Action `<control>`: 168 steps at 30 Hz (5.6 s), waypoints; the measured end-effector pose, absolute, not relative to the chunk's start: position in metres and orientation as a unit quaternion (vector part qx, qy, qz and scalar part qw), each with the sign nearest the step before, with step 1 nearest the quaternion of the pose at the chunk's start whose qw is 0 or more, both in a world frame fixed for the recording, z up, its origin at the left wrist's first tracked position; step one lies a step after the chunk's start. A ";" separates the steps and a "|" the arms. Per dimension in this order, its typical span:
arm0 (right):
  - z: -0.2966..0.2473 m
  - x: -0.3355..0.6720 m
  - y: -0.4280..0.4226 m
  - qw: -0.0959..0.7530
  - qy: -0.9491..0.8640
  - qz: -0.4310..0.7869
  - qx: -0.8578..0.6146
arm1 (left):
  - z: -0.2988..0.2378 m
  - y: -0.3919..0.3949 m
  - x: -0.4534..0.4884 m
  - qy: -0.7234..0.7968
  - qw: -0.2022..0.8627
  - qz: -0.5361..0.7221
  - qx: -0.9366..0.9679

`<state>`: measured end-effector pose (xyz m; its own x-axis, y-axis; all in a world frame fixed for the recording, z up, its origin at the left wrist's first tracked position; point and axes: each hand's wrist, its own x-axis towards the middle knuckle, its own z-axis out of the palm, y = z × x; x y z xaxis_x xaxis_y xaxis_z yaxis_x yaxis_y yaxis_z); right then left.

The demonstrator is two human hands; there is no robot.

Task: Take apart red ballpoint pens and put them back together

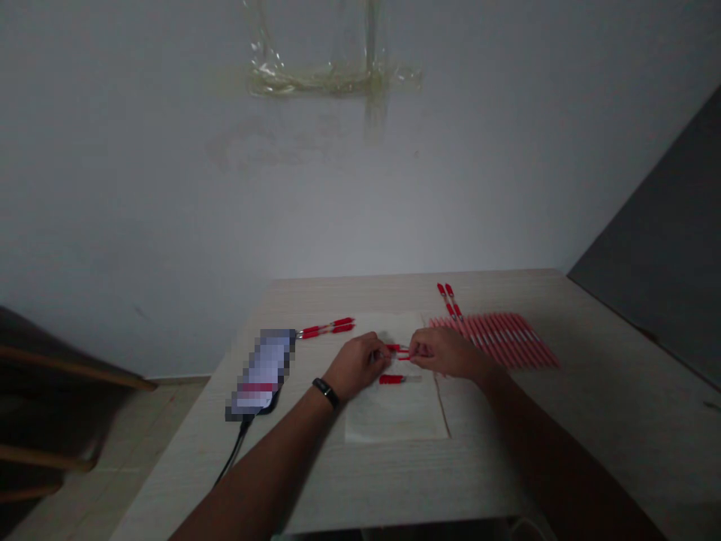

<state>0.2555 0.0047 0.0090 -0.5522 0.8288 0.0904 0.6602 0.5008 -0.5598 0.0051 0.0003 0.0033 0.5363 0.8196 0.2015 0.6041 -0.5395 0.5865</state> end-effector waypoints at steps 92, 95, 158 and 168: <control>0.016 0.251 -0.003 0.275 -0.756 0.273 -0.528 | 0.009 0.001 0.002 0.423 0.206 0.296 0.831; 0.015 0.252 -0.001 0.282 -0.764 0.255 -0.521 | 0.010 0.001 0.002 0.422 0.205 0.296 0.832; -0.005 0.247 0.011 0.236 -0.879 0.076 -0.408 | 0.002 0.005 0.001 0.453 0.290 0.367 0.759; -0.008 0.245 0.013 0.221 -0.882 0.069 -0.410 | 0.005 0.005 0.001 0.459 0.248 0.375 0.766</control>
<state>0.2454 0.0129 -0.0082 -0.5662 0.7540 0.3331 0.6933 0.6542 -0.3022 0.0009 0.0049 0.0049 0.2963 0.8900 0.3467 0.5175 -0.4547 0.7249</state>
